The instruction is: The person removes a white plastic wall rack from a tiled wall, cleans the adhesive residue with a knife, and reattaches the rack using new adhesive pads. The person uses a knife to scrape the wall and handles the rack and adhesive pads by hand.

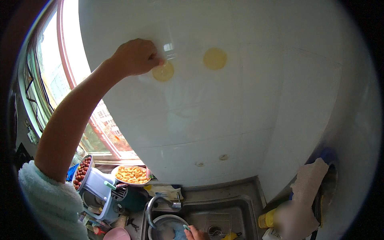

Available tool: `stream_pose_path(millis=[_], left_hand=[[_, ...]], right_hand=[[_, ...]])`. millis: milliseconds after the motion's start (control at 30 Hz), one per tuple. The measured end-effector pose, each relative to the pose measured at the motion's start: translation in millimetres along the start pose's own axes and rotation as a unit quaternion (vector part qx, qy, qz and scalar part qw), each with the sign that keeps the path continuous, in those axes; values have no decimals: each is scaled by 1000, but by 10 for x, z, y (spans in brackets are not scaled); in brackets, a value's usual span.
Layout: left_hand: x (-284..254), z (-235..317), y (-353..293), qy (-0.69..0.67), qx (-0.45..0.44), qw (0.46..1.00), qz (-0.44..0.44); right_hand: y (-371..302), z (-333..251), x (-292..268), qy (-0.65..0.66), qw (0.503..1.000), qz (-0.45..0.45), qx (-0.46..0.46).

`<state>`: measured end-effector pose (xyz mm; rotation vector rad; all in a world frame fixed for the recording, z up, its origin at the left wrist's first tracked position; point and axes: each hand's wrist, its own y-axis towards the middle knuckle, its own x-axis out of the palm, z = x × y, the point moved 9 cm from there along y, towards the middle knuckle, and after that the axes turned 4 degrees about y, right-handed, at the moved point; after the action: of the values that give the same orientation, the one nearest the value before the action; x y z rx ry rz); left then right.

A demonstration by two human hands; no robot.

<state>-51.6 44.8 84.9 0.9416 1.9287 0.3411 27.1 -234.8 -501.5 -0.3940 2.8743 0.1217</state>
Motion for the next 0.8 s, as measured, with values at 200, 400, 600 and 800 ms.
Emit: stream_pose_path(millis=[200,400,600,800], left_hand=[[73,-25,88,-77,38,991,-104],[81,15,86,-102,24,975,-194],[51,67,204,-44,-15,980,-194],[5,-21,211,-19,-98,987,-123]], right_hand=[[38,-225,31,-36,998,-13,-56],[-95,-119,22,-19,997,23,-68],[-129,163,-31,-4,1000,17,-11],[19,-145,-147,15,996,21,-80]])
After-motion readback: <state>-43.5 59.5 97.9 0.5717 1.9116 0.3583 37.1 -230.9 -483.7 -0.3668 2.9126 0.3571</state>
